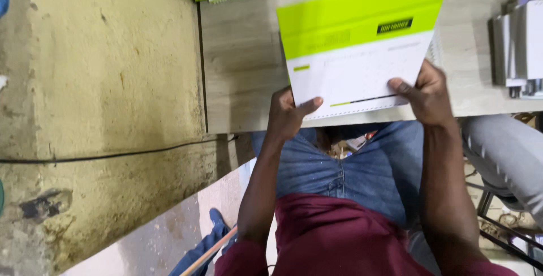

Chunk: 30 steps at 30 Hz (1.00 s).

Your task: The person sits on the floor and assembles spiral-bound notebooks by hand. They pick up a stack of green notebook pages, align them, and insert a white plastic spiral binding into the holes, twisting it to secure the pages. The process is repeated for multiple notebooks.

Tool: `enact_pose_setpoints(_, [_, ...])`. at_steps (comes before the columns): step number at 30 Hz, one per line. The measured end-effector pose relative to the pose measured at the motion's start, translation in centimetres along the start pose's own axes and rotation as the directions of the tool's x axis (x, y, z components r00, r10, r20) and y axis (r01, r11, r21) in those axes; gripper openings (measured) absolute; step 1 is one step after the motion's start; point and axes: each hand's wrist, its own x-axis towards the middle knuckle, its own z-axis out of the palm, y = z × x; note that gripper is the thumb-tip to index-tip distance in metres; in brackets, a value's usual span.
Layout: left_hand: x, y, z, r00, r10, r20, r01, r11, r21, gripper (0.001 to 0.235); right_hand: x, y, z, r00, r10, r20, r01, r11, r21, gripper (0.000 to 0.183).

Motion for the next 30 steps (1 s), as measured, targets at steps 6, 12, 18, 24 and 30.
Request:
enact_pose_setpoints(6, [0.8,2.2,1.1,0.995,-0.090,-0.040,0.076,0.961,-0.264,0.059,1.1,-8.9,2.8,1.000,0.006,0.017,-0.009,0.985,0.173,0.042])
enact_pose_setpoints(12, [0.7,0.3,2.6,0.988,0.081,-0.134,-0.133,0.888,-0.441,0.058,0.7,-10.6,4.3,0.996,0.053,0.074,-0.072,0.954,0.291,0.057])
enact_pose_setpoints(18, [-0.7,3.3,3.9,0.952,0.082,-0.295,-0.113,0.989,-0.091,0.052,0.4,-8.5,3.9,0.999,-0.032,0.027,0.028,0.986,0.162,0.061])
enact_pose_setpoints(24, [-0.9,3.6,3.7,0.943,0.148,-0.298,-0.106,0.983,0.150,0.055,0.3,-8.4,4.3,0.994,-0.095,0.047,0.084,0.979,0.185,0.065])
enact_pose_setpoints(30, [-0.8,3.5,3.0,0.966,0.108,-0.236,-0.073,0.986,0.151,0.057,0.0,-7.0,4.0,0.994,-0.107,0.012,0.101,0.966,0.237,0.066])
